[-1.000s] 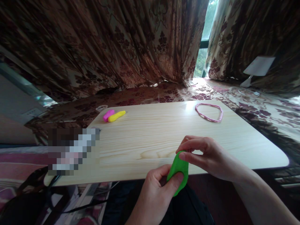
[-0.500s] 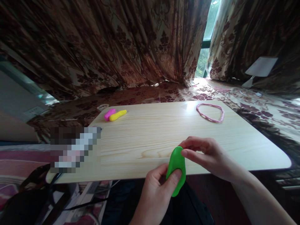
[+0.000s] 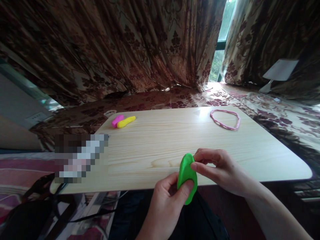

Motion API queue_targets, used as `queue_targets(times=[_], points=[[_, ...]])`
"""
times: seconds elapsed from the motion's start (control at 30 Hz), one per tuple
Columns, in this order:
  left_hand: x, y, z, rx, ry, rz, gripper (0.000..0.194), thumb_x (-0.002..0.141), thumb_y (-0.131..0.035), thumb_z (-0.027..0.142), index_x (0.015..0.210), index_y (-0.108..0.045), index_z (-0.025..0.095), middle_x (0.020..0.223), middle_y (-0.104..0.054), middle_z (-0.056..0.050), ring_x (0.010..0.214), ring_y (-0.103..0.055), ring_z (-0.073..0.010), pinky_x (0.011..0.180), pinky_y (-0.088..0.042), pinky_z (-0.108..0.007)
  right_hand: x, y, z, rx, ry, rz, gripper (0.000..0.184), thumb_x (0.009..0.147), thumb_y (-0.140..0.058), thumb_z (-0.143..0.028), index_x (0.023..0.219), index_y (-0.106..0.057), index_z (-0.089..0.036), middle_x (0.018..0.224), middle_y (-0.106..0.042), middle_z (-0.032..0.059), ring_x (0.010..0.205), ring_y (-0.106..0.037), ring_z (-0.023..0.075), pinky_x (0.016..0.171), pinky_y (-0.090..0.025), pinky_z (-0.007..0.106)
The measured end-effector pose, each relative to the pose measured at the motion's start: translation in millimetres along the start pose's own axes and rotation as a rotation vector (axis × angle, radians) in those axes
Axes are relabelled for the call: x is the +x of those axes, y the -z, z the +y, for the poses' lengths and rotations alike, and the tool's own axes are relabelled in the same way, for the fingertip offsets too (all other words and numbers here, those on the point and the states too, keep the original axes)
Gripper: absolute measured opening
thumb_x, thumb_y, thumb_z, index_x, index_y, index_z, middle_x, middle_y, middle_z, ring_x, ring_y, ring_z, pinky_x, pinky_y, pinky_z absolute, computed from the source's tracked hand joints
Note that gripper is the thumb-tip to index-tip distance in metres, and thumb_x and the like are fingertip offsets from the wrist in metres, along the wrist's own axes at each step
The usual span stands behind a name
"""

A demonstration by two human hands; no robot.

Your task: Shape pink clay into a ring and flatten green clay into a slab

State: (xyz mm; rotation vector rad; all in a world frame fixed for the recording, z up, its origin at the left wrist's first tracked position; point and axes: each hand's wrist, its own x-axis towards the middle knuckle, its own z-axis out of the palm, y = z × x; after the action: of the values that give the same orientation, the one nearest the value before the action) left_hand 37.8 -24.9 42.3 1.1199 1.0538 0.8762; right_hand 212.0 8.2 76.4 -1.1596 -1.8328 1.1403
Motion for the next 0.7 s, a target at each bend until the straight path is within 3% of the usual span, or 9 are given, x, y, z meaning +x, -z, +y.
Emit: queue_targets(times=[0.27,0.4,0.5,0.6,0.7], points=[[-2.4,-1.3,1.2,0.036,0.013,-0.03,0.024,0.082,-0.059,0.037,0.081,-0.062,0.013,0.067,-0.045,0.002,0.062,-0.037,-0.01,0.054,-0.033,-0.019,2.6,1.7,1.1,0.026,0.005,0.012,0.024,0.088,-0.053,-0.036,0.08,-0.064,-0.016,0.072,-0.058,0.0003,0.069,-0.052,0.0123,0.059,-0.041,0.022],[-0.9,-3.0,-0.2,0.031,0.002,-0.078,0.023,0.083,-0.058,0.035,0.076,-0.06,0.013,0.063,-0.041,0.003,0.059,-0.035,-0.0092,0.053,-0.031,-0.02,4.5,-0.3,-1.7,0.037,0.002,0.008,0.023,0.087,-0.055,-0.037,0.094,-0.065,-0.017,0.085,-0.063,0.0024,0.077,-0.056,0.0145,0.064,-0.044,0.023],[0.8,-2.6,-1.2,0.027,-0.014,-0.101,0.02,0.082,-0.059,0.032,0.076,-0.061,0.014,0.063,-0.042,0.003,0.06,-0.037,-0.0098,0.054,-0.033,-0.02,9.8,-3.5,-4.8,0.028,0.023,-0.043,0.022,0.085,-0.057,-0.035,0.085,-0.067,-0.016,0.079,-0.062,0.0024,0.073,-0.056,0.0141,0.063,-0.043,0.023],[1.9,0.1,-1.0,0.034,-0.042,-0.048,0.018,0.08,-0.062,0.031,0.073,-0.062,0.014,0.065,-0.044,0.003,0.063,-0.039,-0.0101,0.057,-0.035,-0.02,14.7,-7.5,-7.1,0.091,0.002,0.036,0.026,0.088,-0.053,-0.038,0.084,-0.067,-0.016,0.076,-0.063,0.0018,0.071,-0.056,0.014,0.06,-0.044,0.023],[2.6,3.2,-0.3,-0.051,-0.036,0.07,0.016,0.08,-0.064,0.032,0.086,-0.065,0.016,0.07,-0.053,0.002,0.068,-0.045,-0.0103,0.06,-0.037,-0.018,11.8,-12.5,-6.9,0.162,-0.009,0.098,0.027,0.089,-0.051,-0.04,0.097,-0.065,-0.018,0.086,-0.066,0.0025,0.08,-0.059,0.0163,0.067,-0.046,0.024]])
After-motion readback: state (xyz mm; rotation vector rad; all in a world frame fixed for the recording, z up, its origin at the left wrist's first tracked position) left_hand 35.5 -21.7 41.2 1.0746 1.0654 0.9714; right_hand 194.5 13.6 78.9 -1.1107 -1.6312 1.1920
